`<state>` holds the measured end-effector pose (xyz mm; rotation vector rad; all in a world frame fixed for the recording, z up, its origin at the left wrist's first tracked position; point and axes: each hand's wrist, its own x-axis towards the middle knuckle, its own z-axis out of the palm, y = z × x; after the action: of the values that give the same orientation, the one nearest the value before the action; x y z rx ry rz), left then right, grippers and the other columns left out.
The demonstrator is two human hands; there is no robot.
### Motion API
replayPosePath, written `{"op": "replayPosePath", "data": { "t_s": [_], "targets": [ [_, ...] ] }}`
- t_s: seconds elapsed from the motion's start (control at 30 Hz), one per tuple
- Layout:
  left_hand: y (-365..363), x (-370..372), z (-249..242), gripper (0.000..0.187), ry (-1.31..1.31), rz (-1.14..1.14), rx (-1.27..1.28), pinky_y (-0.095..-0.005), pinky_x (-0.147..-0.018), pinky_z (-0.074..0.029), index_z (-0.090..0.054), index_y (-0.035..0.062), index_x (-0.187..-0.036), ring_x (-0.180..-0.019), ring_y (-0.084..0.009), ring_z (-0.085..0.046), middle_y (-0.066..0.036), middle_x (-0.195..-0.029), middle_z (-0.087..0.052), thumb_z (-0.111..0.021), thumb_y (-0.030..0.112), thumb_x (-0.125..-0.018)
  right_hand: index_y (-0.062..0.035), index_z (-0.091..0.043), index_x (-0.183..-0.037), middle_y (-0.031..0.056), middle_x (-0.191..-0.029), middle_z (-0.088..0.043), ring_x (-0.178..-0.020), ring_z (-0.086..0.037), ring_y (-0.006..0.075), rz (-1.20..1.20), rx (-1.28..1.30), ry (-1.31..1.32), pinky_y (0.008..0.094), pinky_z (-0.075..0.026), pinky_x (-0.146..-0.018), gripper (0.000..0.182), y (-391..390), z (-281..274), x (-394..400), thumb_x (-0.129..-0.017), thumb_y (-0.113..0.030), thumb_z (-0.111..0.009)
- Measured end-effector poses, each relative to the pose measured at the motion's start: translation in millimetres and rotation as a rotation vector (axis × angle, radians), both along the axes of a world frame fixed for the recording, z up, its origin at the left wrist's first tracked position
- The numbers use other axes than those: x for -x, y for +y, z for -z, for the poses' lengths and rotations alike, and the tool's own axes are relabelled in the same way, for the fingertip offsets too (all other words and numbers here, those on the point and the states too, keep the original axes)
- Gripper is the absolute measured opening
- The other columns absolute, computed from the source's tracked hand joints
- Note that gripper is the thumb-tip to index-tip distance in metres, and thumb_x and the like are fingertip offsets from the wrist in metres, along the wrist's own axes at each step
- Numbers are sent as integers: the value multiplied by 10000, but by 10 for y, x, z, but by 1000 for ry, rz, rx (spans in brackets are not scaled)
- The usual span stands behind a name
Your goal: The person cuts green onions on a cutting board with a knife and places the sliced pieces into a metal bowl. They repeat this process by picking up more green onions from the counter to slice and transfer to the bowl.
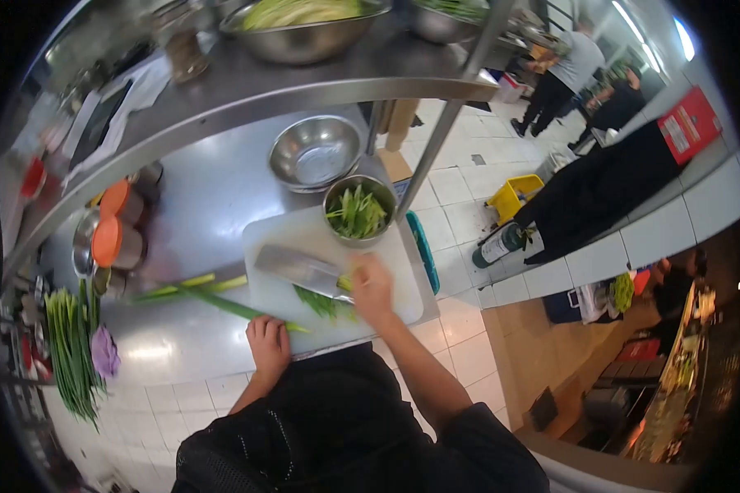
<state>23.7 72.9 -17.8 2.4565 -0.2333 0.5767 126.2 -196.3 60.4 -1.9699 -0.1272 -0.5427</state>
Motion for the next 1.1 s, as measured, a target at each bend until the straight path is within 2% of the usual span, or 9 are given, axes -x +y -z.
{"op": "replayPosePath", "data": {
  "t_s": [0.17, 0.23, 0.33, 0.37, 0.5, 0.57, 0.67, 0.9, 1.1],
  "targets": [
    [-7, 5, -9, 193, 50, -5, -4, -566, -1058, -432, -680, 63, -1121, -1204, -429, -550, -165, -1213, -613, -711, 79, -931, 39, -690, -1334, 187, -1139, -719, -852, -691, 211, 480, -324, 57, 311, -576, -748, 356, -1335, 481, -613, -978, 12, -676],
    [-6, -4, -11, 191, 51, -16, -17, -564, -1055, -432, -681, 63, -1117, -1205, -428, -550, -163, -1208, -615, -711, 81, -929, 19, -628, -1450, 168, -1114, -714, -883, -691, 214, 605, 368, 137, 328, -573, -754, 484, -1511, 832, -686, -973, -3, -706],
    [9, 8, 12, 191, 66, -49, -34, -555, -1043, -437, -687, 68, -1108, -1199, -423, -554, -157, -1193, -621, -719, 88, -921, -8, -615, -1447, 179, -1202, -677, -1019, -702, 339, 416, 265, 142, 428, -582, -877, 493, -1174, 267, -249, -963, -29, -707],
    [-1, -6, 20, 186, 31, -40, -30, -549, -1039, -434, -686, 71, -1103, -1185, -420, -559, -161, -1184, -623, -719, 86, -920, -7, -635, -1411, 186, -1259, -657, -1124, -670, 373, 274, 3, 379, 442, -564, -940, 472, -985, 175, -119, -949, -39, -723],
    [6, -24, -47, 195, 34, -42, -20, -538, -1023, -443, -696, 87, -1097, -1175, -395, -584, -139, -1166, -628, -734, 89, -905, -21, -663, -1334, 164, -1260, -635, -1122, -644, 354, -258, 211, 450, 471, -541, -932, 417, -161, -15, 333, -924, -46, -730],
    [20, -23, -84, 194, 45, -30, -10, -531, -1017, -443, -691, 89, -1101, -1168, -387, -584, -134, -1164, -625, -729, 94, -910, -46, -678, -1242, 140, -1210, -639, -1080, -644, 350, -289, 667, 116, 500, -515, -898, 386, 74, -71, 386, -863, -30, -748],
    [30, -23, -107, 201, 49, -20, 8, -525, -1015, -441, -685, 90, -1108, -1163, -380, -583, -130, -1165, -623, -727, 93, -911, -89, -651, -1199, 126, -1171, -640, -1083, -642, 366, -249, 932, 315, 531, -495, -905, 364, 135, -4, 339, -852, -18, -734],
    [60, -23, -104, 198, 54, -16, 44, -514, -1010, -444, -693, 93, -1107, -1156, -371, -584, -113, -1155, -624, -730, 99, -913, -73, -576, -1237, 181, -1135, -662, -1012, -683, 421, -329, 1058, 324, 556, -519, -850, 416, 159, 9, 142, -844, -11, -700],
    [85, -26, -94, 186, 31, -16, 64, -514, -1007, -457, -709, 90, -1090, -1146, -366, -591, -112, -1143, -629, -741, 101, -907, -28, -541, -1238, 244, -1042, -711, -839, -718, 457, -328, 794, 402, 542, -559, -746, 359, 252, -383, 150, -908, -34, -680]
  ]
}}
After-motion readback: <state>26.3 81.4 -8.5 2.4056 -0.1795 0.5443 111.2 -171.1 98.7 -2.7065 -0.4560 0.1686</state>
